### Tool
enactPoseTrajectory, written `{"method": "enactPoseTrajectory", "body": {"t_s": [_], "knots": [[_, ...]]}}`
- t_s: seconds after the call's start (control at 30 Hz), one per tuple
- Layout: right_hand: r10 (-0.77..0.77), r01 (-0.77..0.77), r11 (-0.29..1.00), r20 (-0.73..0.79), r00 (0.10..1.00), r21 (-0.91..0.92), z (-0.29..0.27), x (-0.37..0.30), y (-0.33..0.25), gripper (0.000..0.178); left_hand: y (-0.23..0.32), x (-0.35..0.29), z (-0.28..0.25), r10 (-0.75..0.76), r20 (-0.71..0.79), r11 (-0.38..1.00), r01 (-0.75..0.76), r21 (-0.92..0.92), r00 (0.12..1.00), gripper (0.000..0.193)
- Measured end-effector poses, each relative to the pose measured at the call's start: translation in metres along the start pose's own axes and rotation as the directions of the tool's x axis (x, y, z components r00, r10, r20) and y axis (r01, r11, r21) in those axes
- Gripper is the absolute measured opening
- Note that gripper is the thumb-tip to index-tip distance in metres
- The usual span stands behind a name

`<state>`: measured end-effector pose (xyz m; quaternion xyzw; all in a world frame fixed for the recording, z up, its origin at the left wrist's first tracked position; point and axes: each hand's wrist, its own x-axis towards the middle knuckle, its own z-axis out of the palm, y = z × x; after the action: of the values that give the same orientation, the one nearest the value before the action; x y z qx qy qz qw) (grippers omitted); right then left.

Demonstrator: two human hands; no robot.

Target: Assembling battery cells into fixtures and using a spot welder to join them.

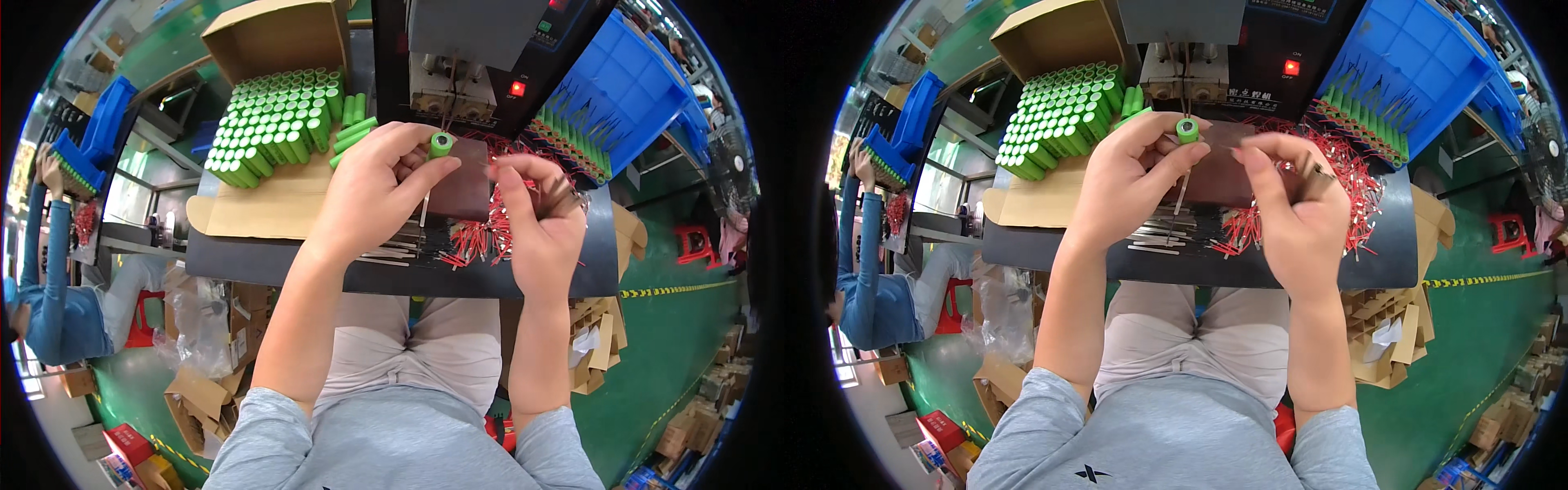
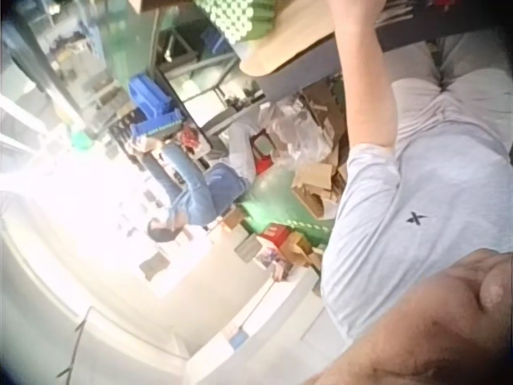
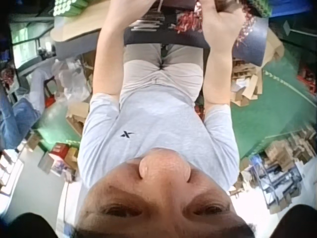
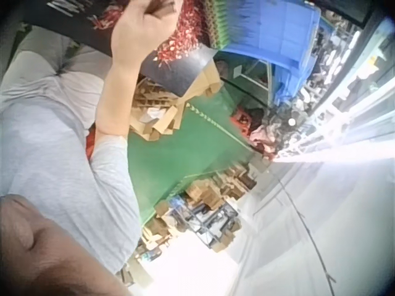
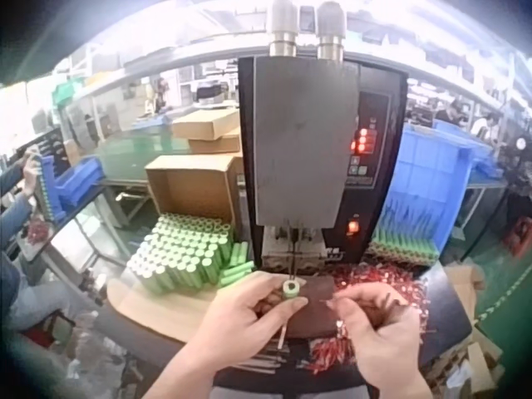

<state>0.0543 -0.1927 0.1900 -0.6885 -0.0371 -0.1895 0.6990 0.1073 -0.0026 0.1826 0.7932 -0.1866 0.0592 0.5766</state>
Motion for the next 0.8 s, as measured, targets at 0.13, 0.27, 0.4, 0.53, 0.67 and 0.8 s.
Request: {"method": "enactPoseTrajectory", "body": {"t_s": [0.13, 0.27, 0.4, 0.53, 0.67, 0.8], "knots": [[-0.03, 0.033, 0.998, 0.084, 0.996, -0.045, 0.017, 0.015, 0.001, 0.013, -0.005, 0.001, 0.003, 0.015, -0.009, 1.0, -0.015, -0.006, 1.0, 0.027], [-0.046, 0.054, 0.995, 0.1, 0.994, -0.082, 0.02, 0.02, 0.005, 0.012, -0.007, 0.003, 0.004, 0.112, -0.038, 0.992, -0.11, 0.067, 0.993, 0.028], [-0.078, 0.085, 0.991, 0.075, 0.994, -0.101, 0.022, 0.025, 0.005, 0.011, -0.003, 0.005, 0.005, 0.129, -0.054, 0.986, -0.122, 0.116, 0.99, 0.03], [-0.092, 0.104, 0.981, 0.076, 0.993, -0.167, 0.025, 0.027, 0.007, 0.011, -0.005, 0.005, 0.003, 0.125, -0.055, 0.987, -0.119, 0.105, 0.991, 0.031], [-0.095, 0.111, 0.972, 0.084, 0.992, -0.207, 0.023, 0.027, 0.004, 0.011, -0.006, 0.005, 0.004, 0.069, -0.042, 0.996, -0.067, 0.051, 0.997, 0.03], [-0.087, 0.109, 0.968, 0.105, 0.991, -0.228, 0.022, 0.027, 0.002, 0.012, -0.005, 0.004, 0.004, 0.079, -0.054, 0.996, -0.077, 0.05, 0.995, 0.03]]}}
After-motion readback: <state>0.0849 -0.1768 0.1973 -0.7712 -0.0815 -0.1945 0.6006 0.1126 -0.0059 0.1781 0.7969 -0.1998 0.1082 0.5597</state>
